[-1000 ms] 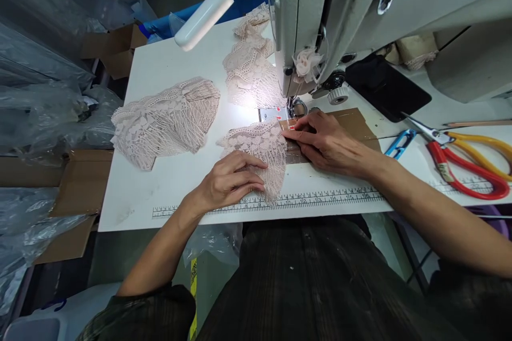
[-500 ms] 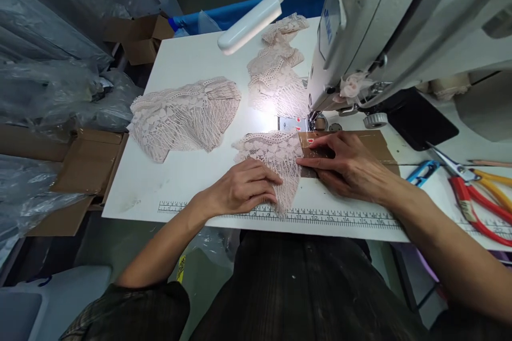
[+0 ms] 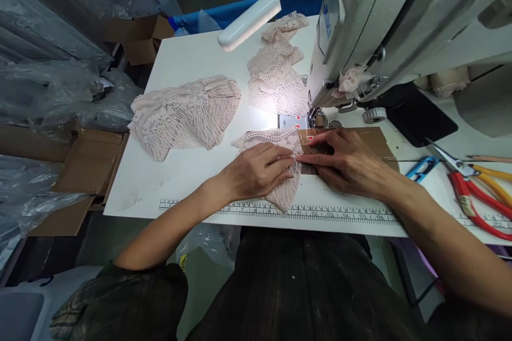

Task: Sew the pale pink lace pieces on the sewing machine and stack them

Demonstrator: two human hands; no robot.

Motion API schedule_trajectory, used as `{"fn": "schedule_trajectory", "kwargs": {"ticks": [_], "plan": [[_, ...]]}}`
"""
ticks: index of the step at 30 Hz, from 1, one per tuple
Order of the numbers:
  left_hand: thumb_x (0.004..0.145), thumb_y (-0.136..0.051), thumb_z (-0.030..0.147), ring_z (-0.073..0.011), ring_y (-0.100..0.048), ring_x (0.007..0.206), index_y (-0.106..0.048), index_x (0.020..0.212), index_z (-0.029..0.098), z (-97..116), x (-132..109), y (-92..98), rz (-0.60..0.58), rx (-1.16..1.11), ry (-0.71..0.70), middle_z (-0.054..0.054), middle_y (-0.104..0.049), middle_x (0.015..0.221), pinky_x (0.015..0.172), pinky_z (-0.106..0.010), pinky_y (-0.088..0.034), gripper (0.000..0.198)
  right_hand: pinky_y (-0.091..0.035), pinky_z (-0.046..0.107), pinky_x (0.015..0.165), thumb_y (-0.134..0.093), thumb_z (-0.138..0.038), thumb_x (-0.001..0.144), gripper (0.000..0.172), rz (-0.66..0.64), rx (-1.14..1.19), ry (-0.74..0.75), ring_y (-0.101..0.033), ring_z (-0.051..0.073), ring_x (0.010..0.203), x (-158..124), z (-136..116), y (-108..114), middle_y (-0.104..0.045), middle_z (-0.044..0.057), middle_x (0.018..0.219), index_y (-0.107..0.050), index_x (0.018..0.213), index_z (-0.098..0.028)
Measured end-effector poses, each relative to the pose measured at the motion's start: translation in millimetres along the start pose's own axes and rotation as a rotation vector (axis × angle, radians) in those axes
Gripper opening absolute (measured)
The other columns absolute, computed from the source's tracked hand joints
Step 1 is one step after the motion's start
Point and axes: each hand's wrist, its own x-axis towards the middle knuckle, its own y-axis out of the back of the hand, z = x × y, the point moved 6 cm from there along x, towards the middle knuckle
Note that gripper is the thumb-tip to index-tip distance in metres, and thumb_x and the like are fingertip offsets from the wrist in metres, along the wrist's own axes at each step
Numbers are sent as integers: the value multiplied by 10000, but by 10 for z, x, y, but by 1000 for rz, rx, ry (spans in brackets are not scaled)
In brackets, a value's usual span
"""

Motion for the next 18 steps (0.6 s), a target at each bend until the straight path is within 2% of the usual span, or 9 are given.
{"fn": "schedule_trajectory", "kwargs": {"ticks": [5, 7, 14, 18], "plan": [[1084, -395, 342, -269, -636, 1042, -594, 1259, 73, -114, 247, -289, -299, 258, -48, -188, -671, 1227, 877, -414, -514, 378, -455, 521, 914, -502, -244, 983, 364, -13, -71, -1, -534, 312, 1073, 0, -15, -10, -611, 143, 1200, -755, 1232, -325], [1086, -372, 370, -290, -619, 1044, -562, 1304, 49, -184, 279, -326, -357, 303, -32, -222, -635, 1301, 861, -426, -484, 432, -448, 522, 920, -513, -247, 978, 368, -9, -82, -1, -523, 314, 1073, -3, -16, -20, -613, 136, 1202, -744, 1249, -344], [1082, -347, 438, -339, -579, 1118, -502, 1388, 21, -224, 250, -282, -412, 354, 9, -269, -508, 1484, 905, -464, -458, 540, -435, 525, 953, -511, -260, 990, 356, 19, -93, 0, -509, 331, 1145, -16, -23, -26, -597, 136, 1203, -735, 1261, -315], [1077, -346, 484, -321, -566, 1138, -480, 1402, 50, -253, 237, -251, -351, 250, 26, -245, -517, 1476, 941, -467, -482, 559, -433, 523, 964, -514, -255, 990, 360, 10, -87, 0, -512, 335, 1163, -15, -27, -22, -592, 140, 1220, -729, 1275, -302]]}}
